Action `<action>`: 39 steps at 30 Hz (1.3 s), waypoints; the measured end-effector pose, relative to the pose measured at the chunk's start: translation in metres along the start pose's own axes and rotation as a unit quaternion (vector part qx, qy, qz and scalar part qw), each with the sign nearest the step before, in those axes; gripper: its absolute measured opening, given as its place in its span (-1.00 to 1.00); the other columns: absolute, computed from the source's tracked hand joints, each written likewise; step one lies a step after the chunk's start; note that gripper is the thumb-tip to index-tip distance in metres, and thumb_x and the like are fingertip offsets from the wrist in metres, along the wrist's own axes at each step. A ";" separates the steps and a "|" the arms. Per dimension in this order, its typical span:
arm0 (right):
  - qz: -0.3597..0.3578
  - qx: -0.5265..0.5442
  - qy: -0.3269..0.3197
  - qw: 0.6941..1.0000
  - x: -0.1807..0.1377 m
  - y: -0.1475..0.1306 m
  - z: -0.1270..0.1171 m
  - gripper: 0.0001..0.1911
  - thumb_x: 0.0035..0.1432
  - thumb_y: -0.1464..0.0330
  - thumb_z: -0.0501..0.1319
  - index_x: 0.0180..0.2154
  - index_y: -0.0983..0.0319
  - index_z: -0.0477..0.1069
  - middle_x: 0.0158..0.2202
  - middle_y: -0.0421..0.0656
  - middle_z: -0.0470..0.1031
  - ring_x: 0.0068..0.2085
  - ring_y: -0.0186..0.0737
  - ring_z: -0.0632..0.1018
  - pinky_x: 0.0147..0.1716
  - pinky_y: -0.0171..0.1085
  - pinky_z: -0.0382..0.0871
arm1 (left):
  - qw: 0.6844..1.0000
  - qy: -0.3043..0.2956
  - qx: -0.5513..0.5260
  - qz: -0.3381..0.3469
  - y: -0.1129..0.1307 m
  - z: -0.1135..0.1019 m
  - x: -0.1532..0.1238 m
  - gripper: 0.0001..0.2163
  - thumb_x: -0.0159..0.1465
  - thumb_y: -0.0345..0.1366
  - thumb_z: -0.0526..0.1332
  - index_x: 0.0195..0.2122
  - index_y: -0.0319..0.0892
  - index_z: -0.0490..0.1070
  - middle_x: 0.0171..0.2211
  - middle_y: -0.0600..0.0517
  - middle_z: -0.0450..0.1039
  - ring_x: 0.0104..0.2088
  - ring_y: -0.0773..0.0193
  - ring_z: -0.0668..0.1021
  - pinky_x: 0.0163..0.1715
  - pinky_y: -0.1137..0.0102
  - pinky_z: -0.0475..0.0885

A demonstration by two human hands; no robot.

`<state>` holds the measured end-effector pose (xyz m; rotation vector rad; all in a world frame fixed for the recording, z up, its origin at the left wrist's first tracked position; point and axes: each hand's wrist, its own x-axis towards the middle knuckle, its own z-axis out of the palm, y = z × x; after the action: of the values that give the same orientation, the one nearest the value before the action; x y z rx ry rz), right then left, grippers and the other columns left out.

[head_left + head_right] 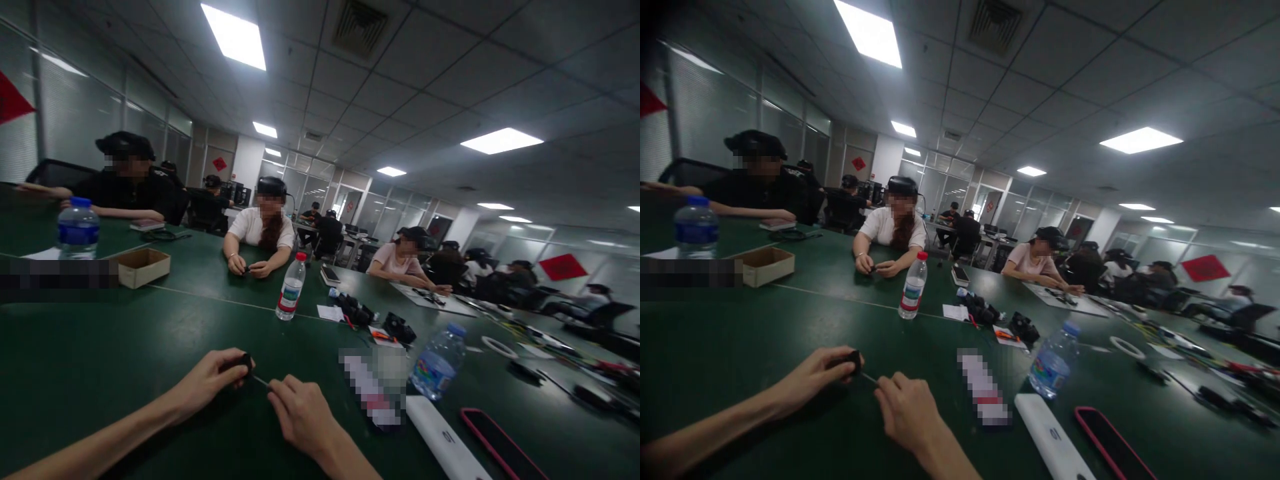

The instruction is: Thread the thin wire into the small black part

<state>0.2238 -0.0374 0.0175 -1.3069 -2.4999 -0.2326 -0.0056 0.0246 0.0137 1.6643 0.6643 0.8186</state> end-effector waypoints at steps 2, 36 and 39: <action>0.006 -0.014 -0.011 1.000 -0.001 -0.003 -0.004 -0.78 0.31 0.33 0.03 -0.11 0.20 0.39 -0.30 -0.13 0.47 -0.37 -0.30 0.50 -0.44 -0.38 0.31 | 1.000 -0.001 0.013 -0.006 -0.001 0.000 -0.001 -0.69 0.23 -0.08 0.17 -0.16 -0.20 0.46 -0.27 0.01 0.43 -0.28 0.22 0.42 -0.25 0.38 0.32; 0.000 0.024 0.017 1.000 0.004 0.004 0.001 -0.78 0.29 0.39 0.03 -0.14 0.23 0.42 -0.35 -0.14 0.47 -0.43 -0.35 0.48 -0.45 -0.40 0.24 | 0.995 0.028 -0.100 -0.011 0.006 0.003 0.000 -0.74 0.14 -0.22 0.30 -0.31 -0.21 0.24 -0.25 -0.06 0.48 -0.27 0.19 0.56 -0.26 0.27 0.41; 0.004 0.029 0.016 0.999 0.004 0.004 0.000 -0.77 0.29 0.40 0.02 -0.14 0.22 0.42 -0.35 -0.14 0.46 -0.42 -0.34 0.48 -0.44 -0.39 0.24 | 0.995 0.026 -0.093 -0.013 0.007 0.002 0.000 -0.74 0.15 -0.19 0.29 -0.30 -0.21 0.25 -0.29 -0.04 0.48 -0.27 0.18 0.56 -0.26 0.28 0.40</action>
<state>0.2250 -0.0316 0.0187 -1.2806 -2.4561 -0.1773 -0.0040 0.0215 0.0198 1.4694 0.6242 0.8802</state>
